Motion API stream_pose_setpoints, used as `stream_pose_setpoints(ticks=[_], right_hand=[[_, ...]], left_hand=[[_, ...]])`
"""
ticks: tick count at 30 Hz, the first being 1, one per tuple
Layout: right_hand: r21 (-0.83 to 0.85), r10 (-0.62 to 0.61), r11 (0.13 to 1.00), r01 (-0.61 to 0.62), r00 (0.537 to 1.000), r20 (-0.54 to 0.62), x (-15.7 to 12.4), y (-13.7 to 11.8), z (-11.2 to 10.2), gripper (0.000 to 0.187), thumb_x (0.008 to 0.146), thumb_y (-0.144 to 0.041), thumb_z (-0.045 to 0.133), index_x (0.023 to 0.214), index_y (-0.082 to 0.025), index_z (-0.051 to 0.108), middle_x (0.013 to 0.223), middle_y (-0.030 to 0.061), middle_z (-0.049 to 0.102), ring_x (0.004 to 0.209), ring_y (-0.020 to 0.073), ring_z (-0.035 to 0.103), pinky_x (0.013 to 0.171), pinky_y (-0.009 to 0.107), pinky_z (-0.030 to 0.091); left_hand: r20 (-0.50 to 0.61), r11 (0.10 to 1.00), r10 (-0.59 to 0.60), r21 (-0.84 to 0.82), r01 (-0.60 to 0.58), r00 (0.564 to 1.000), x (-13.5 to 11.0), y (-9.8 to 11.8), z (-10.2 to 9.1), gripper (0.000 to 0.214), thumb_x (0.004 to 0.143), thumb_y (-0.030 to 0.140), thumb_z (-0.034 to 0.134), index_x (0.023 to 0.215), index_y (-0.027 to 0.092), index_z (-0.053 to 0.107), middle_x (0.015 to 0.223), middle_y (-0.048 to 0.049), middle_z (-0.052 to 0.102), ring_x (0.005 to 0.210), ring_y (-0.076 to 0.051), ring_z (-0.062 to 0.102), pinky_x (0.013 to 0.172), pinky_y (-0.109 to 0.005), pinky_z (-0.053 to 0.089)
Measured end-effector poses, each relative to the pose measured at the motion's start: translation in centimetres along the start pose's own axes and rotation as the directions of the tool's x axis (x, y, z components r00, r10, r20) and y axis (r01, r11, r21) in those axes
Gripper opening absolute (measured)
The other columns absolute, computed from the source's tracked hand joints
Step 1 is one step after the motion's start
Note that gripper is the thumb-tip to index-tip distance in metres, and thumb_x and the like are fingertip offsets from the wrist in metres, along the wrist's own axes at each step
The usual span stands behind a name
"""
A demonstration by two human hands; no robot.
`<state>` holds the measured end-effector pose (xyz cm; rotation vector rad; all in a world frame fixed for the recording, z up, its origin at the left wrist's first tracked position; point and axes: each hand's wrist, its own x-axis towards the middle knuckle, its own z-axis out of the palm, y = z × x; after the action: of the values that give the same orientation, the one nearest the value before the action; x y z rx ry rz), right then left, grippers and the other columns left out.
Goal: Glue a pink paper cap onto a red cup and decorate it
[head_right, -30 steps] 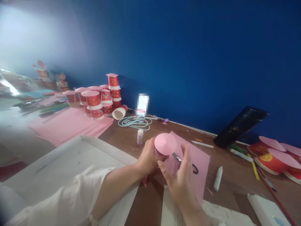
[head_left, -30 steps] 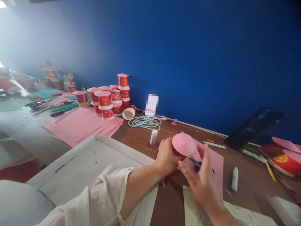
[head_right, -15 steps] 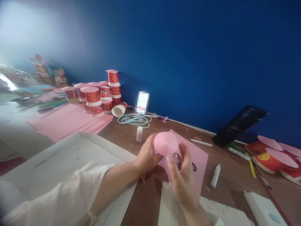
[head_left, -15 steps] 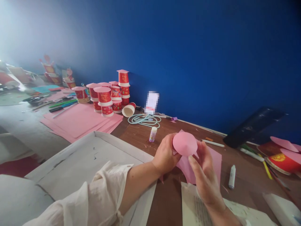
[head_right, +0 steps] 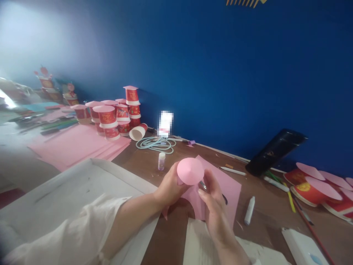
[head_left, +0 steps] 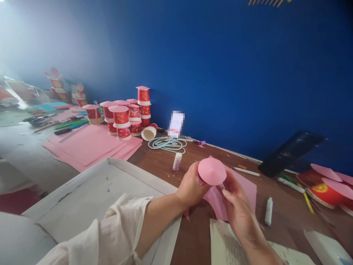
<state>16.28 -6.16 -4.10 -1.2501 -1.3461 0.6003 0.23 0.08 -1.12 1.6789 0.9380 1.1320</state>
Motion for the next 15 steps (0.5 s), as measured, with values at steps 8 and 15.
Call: stream_pose_setpoints(ticks=[8, 15], right_hand=[[0.269, 0.195, 0.942, -0.201, 0.980, 0.048, 0.5, -0.4, -0.3, 0.062, 0.092, -0.044, 0.054, 0.151, -0.030, 0.041, 0.154, 0.0090, 0.047, 0.140, 0.0349, 0.044, 0.108, 0.058, 0.043], [0.391, 0.352, 0.859, -0.332, 0.936, 0.021, 1.1, -1.3, -0.4, 0.064, 0.086, -0.049, 0.058, 0.146, -0.027, 0.049, 0.137, 0.0108, 0.064, 0.124, 0.0352, 0.060, 0.104, 0.060, 0.046]], left_hand=[[0.259, 0.907, -0.201, -0.316, 0.279, 0.945, 0.0, 1.1, -0.1, 0.064, 0.070, 0.028, 0.085, 0.127, 0.017, 0.057, 0.122, -0.0143, 0.069, 0.111, -0.028, 0.066, 0.097, -0.044, 0.054], [0.383, 0.844, -0.289, -0.331, 0.422, 0.878, -0.1, 1.9, -0.9, 0.063, 0.076, 0.042, 0.080, 0.128, 0.015, 0.058, 0.114, -0.0138, 0.072, 0.100, -0.028, 0.070, 0.088, -0.046, 0.058]])
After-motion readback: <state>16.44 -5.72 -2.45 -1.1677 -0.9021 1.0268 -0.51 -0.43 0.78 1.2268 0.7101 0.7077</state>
